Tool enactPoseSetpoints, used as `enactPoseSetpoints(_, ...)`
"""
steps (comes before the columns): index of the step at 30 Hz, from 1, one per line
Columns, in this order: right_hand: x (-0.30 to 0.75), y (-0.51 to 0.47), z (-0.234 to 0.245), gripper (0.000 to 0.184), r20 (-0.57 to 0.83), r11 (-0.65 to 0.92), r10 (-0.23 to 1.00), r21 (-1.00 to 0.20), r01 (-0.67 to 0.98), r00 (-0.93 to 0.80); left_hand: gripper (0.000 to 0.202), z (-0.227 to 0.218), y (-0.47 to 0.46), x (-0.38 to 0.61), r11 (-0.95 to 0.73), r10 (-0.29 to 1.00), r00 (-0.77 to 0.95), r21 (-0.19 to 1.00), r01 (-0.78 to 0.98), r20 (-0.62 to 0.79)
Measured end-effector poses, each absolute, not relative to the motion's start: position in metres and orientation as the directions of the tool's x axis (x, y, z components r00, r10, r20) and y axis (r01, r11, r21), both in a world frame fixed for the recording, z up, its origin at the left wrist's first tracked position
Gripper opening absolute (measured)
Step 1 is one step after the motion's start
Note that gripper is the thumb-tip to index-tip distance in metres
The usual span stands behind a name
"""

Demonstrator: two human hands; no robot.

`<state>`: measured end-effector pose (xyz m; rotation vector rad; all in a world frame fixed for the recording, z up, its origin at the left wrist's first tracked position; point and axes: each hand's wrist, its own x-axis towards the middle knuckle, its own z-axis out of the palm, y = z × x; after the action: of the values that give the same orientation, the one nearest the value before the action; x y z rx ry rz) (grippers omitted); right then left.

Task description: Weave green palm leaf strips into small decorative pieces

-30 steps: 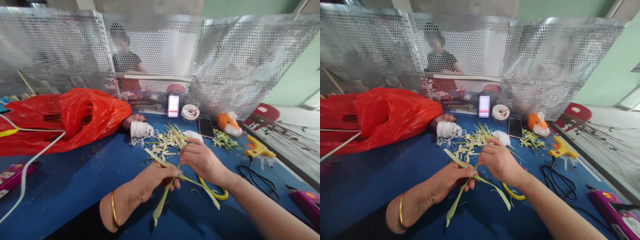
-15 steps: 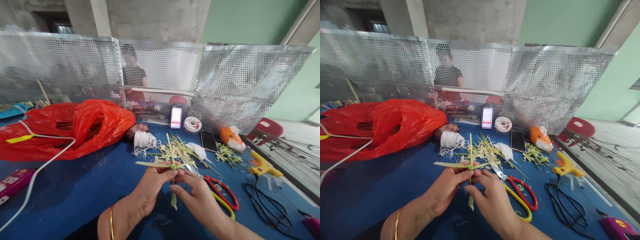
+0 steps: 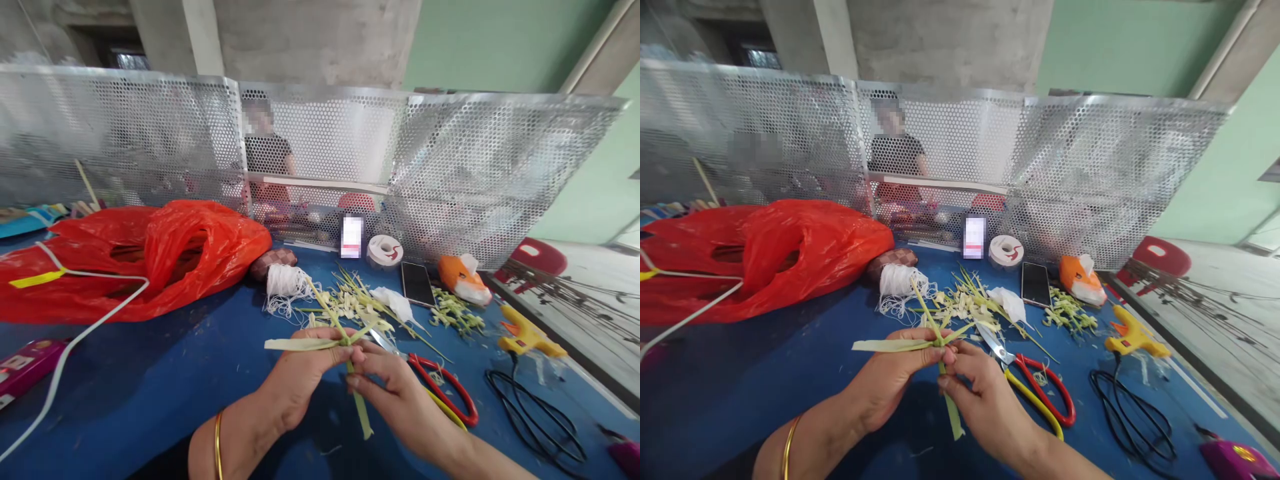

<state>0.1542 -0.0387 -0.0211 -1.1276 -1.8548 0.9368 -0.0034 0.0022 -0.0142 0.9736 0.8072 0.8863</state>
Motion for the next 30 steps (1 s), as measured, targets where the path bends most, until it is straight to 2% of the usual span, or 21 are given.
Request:
enactPoseSetpoints(5, 0.154, -0.039, -0.024, 0.021, 0.255, 0.391, 0.9, -0.831, 0.397, -0.353, 0.015, -0.016, 0.003, -0.003, 0.312, 0.902, 0.391, 0.905, -0.289, -0.186)
enactPoseSetpoints(10, 0.149, -0.039, -0.036, 0.03, 0.249, 0.358, 0.928, -0.797, 0.487, -0.276, 0.039, -0.019, 0.003, -0.002, 0.369, 0.902, 0.348, 0.875, -0.315, -0.255)
enactPoseSetpoints(13, 0.148, -0.042, -0.036, 0.032, 0.276, 0.377, 0.925, -0.743, 0.553, -0.26, 0.034, -0.02, 0.006, -0.002, 0.398, 0.884, 0.387, 0.858, -0.325, -0.263)
enactPoseSetpoints(15, 0.151, -0.043, -0.03, 0.032, 0.333, 0.429, 0.903, -0.676, 0.599, -0.271, 0.031, -0.019, 0.008, -0.003, 0.407, 0.872, 0.418, 0.851, -0.331, -0.255)
enactPoseSetpoints(17, 0.157, -0.043, -0.022, 0.029, 0.447, 0.481, 0.864, -0.601, 0.638, -0.231, 0.03, -0.017, 0.009, -0.005, 0.413, 0.862, 0.44, 0.852, -0.321, -0.252)
enactPoseSetpoints(19, 0.165, -0.04, -0.015, 0.019, 0.585, 0.501, 0.798, -0.509, 0.7, -0.146, 0.032, -0.016, 0.008, -0.006, 0.415, 0.851, 0.459, 0.863, -0.288, -0.256)
enactPoseSetpoints(21, 0.172, -0.035, -0.012, 0.009, 0.64, 0.495, 0.756, -0.421, 0.76, -0.138, 0.033, -0.014, 0.007, -0.005, 0.4, 0.842, 0.479, 0.883, -0.246, -0.248)
enactPoseSetpoints(23, 0.175, -0.03, -0.013, 0.011, 0.575, 0.503, 0.79, -0.408, 0.762, -0.213, 0.034, -0.014, 0.005, -0.004, 0.36, 0.851, 0.475, 0.908, -0.214, -0.226)
enactPoseSetpoints(25, 0.175, -0.027, -0.017, 0.01, 0.452, 0.5, 0.845, -0.476, 0.723, -0.287, 0.033, -0.014, 0.005, -0.002, 0.305, 0.875, 0.44, 0.937, -0.172, -0.204)
enactPoseSetpoints(27, 0.173, -0.027, -0.022, 0.021, 0.373, 0.477, 0.874, -0.529, 0.701, -0.313, 0.03, -0.016, 0.006, -0.001, 0.247, 0.898, 0.399, 0.963, -0.107, -0.186)
enactPoseSetpoints(30, 0.17, -0.031, -0.024, 0.028, 0.375, 0.483, 0.87, -0.521, 0.703, -0.32, 0.025, -0.018, 0.007, 0.001, 0.176, 0.915, 0.374, 0.984, -0.026, -0.154)
